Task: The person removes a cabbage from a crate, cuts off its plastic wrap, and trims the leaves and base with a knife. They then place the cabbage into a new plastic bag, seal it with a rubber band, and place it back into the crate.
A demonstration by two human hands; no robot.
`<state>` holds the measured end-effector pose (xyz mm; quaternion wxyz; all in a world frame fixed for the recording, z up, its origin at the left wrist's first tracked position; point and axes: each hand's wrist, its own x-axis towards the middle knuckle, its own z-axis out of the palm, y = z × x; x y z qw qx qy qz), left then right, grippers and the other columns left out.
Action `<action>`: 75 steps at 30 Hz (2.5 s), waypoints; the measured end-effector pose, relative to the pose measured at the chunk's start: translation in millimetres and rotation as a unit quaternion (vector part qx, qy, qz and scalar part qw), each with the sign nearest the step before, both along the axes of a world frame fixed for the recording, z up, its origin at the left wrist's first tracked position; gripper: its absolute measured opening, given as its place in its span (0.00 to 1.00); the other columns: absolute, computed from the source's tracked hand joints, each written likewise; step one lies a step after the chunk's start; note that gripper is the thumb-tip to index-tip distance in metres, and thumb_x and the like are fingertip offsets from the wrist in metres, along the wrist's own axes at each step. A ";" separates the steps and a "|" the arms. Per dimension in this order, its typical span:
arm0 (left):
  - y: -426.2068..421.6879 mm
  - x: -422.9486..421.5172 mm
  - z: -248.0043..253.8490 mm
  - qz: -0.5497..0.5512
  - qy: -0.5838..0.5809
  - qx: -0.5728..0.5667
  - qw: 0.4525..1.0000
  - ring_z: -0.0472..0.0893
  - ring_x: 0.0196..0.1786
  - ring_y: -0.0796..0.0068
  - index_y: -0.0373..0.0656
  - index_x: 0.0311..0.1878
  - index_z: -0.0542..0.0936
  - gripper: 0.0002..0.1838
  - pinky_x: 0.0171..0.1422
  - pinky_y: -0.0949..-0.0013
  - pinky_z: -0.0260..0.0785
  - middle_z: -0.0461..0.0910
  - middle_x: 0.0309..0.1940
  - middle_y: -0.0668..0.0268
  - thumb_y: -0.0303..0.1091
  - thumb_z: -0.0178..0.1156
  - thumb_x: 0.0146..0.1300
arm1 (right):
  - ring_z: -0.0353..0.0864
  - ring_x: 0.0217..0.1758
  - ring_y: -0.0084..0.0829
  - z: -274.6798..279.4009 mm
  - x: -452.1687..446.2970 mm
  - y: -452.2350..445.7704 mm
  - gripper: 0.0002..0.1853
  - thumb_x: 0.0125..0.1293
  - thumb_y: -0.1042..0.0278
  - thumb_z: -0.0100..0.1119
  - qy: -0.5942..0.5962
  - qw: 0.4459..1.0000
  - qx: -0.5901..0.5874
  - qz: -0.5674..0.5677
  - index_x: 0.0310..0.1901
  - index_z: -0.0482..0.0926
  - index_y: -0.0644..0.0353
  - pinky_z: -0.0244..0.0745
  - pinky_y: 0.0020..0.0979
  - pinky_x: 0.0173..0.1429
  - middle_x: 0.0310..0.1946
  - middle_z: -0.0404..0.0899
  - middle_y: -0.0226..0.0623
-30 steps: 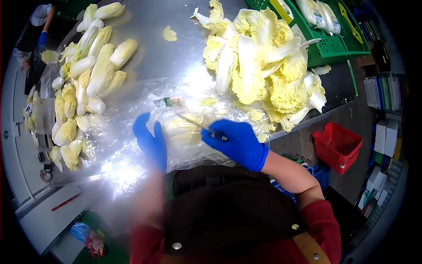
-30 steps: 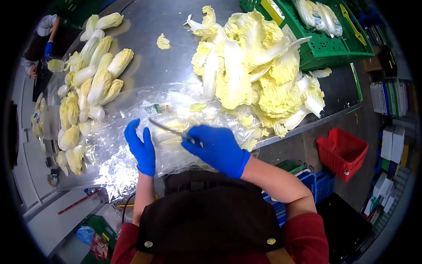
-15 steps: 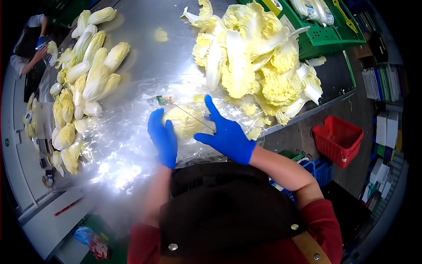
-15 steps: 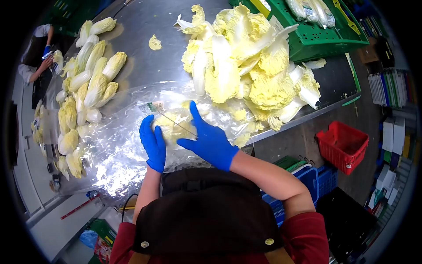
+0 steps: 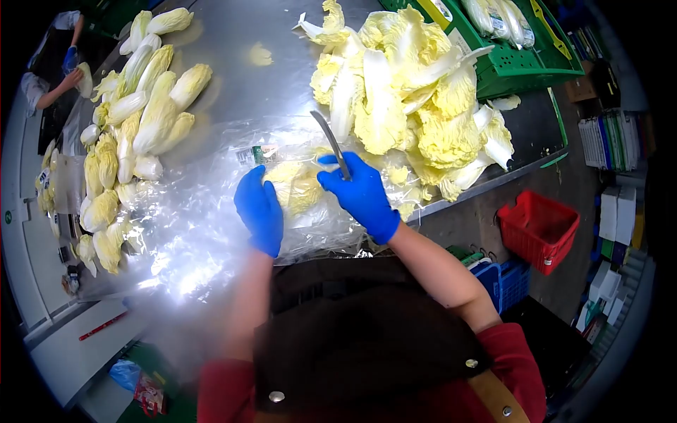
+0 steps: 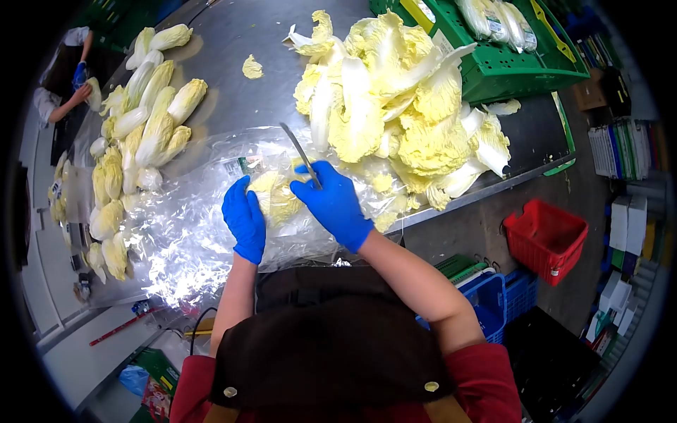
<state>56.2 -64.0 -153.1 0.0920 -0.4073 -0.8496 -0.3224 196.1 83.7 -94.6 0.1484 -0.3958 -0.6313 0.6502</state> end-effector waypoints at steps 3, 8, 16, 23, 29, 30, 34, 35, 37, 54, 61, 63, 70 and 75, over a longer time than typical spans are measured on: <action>-0.1 -0.6 -2.8 0.002 0.007 -0.004 1.000 0.79 0.53 0.55 0.38 0.54 0.78 0.15 0.59 0.59 0.67 0.80 0.49 0.53 0.25 0.54 0.65 | 0.77 0.28 0.19 7.9 5.2 -1.0 0.17 0.58 0.57 0.71 -0.092 0.985 -0.044 0.138 0.40 0.84 0.62 0.73 0.25 0.35 0.23 0.79 0.32; -2.5 -2.2 -8.5 0.003 -0.023 -0.023 0.999 0.77 0.54 0.53 0.39 0.55 0.77 0.16 0.60 0.55 0.66 0.79 0.50 0.54 0.28 0.55 0.64 | 0.81 0.28 0.46 -24.3 -34.9 -30.9 0.23 0.56 0.45 0.65 -0.047 0.971 0.138 0.189 0.24 0.80 0.60 0.74 0.42 0.35 0.21 0.79 0.45; 2.9 0.0 -5.8 0.011 0.001 -0.023 1.000 0.78 0.52 0.53 0.38 0.55 0.77 0.16 0.60 0.56 0.66 0.80 0.49 0.54 0.26 0.54 0.64 | 0.80 0.21 0.28 -48.9 -31.3 -30.5 0.12 0.63 0.66 0.58 0.033 0.991 -0.015 0.125 0.29 0.82 0.66 0.76 0.30 0.29 0.22 0.80 0.39; 4.1 -6.3 -7.9 0.027 -0.011 -0.012 1.000 0.78 0.51 0.54 0.38 0.55 0.77 0.15 0.57 0.58 0.67 0.80 0.48 0.54 0.27 0.50 0.67 | 0.78 0.19 0.23 -18.2 5.3 -16.3 0.13 0.66 0.65 0.56 0.110 0.945 -0.304 -0.042 0.27 0.80 0.64 0.69 0.23 0.24 0.19 0.79 0.35; -2.0 -2.9 -9.9 0.000 -0.018 -0.017 1.000 0.77 0.52 0.53 0.38 0.56 0.77 0.16 0.58 0.57 0.67 0.80 0.49 0.53 0.29 0.49 0.68 | 0.61 0.12 0.22 -4.8 14.3 31.7 0.13 0.65 0.64 0.52 0.133 0.906 -0.379 -0.135 0.27 0.76 0.62 0.56 0.24 0.18 0.14 0.69 0.31; -1.5 -2.7 -9.2 0.002 -0.020 -0.021 1.000 0.77 0.52 0.53 0.38 0.56 0.77 0.16 0.58 0.57 0.67 0.80 0.49 0.53 0.29 0.49 0.68 | 0.61 0.12 0.21 -9.4 13.6 35.2 0.12 0.65 0.64 0.52 0.145 0.901 -0.388 -0.132 0.27 0.76 0.62 0.56 0.24 0.18 0.14 0.69 0.31; 1.4 -4.1 -9.3 0.002 -0.018 -0.027 0.999 0.77 0.52 0.53 0.38 0.56 0.77 0.15 0.58 0.57 0.66 0.80 0.49 0.54 0.29 0.49 0.69 | 0.74 0.18 0.23 -6.9 14.7 60.4 0.18 0.63 0.53 0.61 0.034 0.987 -0.153 -0.028 0.29 0.80 0.63 0.68 0.25 0.24 0.18 0.79 0.34; 2.2 -6.4 -8.6 0.004 -0.013 -0.031 0.999 0.77 0.52 0.54 0.38 0.56 0.77 0.15 0.57 0.57 0.67 0.80 0.49 0.54 0.29 0.50 0.68 | 0.75 0.19 0.23 2.5 13.9 59.8 0.20 0.63 0.51 0.63 -0.018 0.999 -0.044 -0.018 0.30 0.81 0.64 0.69 0.26 0.25 0.18 0.79 0.33; 5.4 -4.7 -9.4 0.009 -0.011 -0.041 0.999 0.78 0.51 0.54 0.39 0.56 0.77 0.15 0.57 0.57 0.67 0.80 0.49 0.54 0.29 0.50 0.68 | 0.81 0.23 0.32 20.8 16.0 50.5 0.26 0.60 0.42 0.65 -0.125 0.986 0.058 0.092 0.27 0.82 0.64 0.76 0.32 0.35 0.20 0.81 0.39; 1.7 -4.2 -21.0 0.027 -0.064 -0.001 0.998 0.78 0.52 0.56 0.40 0.57 0.78 0.16 0.59 0.59 0.67 0.80 0.49 0.55 0.30 0.51 0.68 | 0.78 0.17 0.23 3.9 26.3 56.5 0.13 0.59 0.66 0.62 -0.104 0.954 -0.144 0.240 0.23 0.79 0.67 0.71 0.25 0.24 0.16 0.79 0.36; -16.9 -15.7 -23.9 -0.047 -0.150 0.077 0.984 0.76 0.55 0.60 0.40 0.56 0.78 0.17 0.64 0.61 0.65 0.79 0.51 0.57 0.25 0.53 0.64 | 0.70 0.13 0.16 4.1 58.7 87.1 0.10 0.62 0.65 0.63 -0.043 0.960 -0.251 0.114 0.31 0.78 0.64 0.63 0.18 0.18 0.21 0.81 0.37; -14.9 -16.5 -24.4 -0.050 -0.207 0.074 0.974 0.75 0.57 0.61 0.40 0.56 0.78 0.18 0.64 0.61 0.65 0.77 0.53 0.57 0.24 0.53 0.63 | 0.68 0.13 0.15 15.2 55.7 84.9 0.10 0.63 0.65 0.62 -0.042 0.968 -0.224 0.103 0.31 0.78 0.65 0.63 0.18 0.18 0.21 0.80 0.36; 12.7 2.6 35.2 -0.109 -0.077 0.010 0.991 0.75 0.58 0.57 0.40 0.57 0.77 0.18 0.66 0.58 0.64 0.78 0.52 0.57 0.27 0.59 0.62 | 0.64 0.14 0.13 19.2 100.1 90.9 0.17 0.71 0.58 0.54 0.096 0.954 -0.283 0.035 0.36 0.80 0.66 0.57 0.16 0.19 0.22 0.79 0.32; 69.8 28.7 80.3 -0.395 -0.031 -0.049 0.917 0.72 0.62 0.49 0.43 0.53 0.79 0.21 0.69 0.52 0.61 0.77 0.54 0.57 0.27 0.63 0.53 | 0.63 0.10 0.16 71.9 67.1 60.5 0.17 0.68 0.56 0.58 0.143 0.945 -0.280 0.086 0.31 0.79 0.64 0.59 0.22 0.17 0.15 0.76 0.33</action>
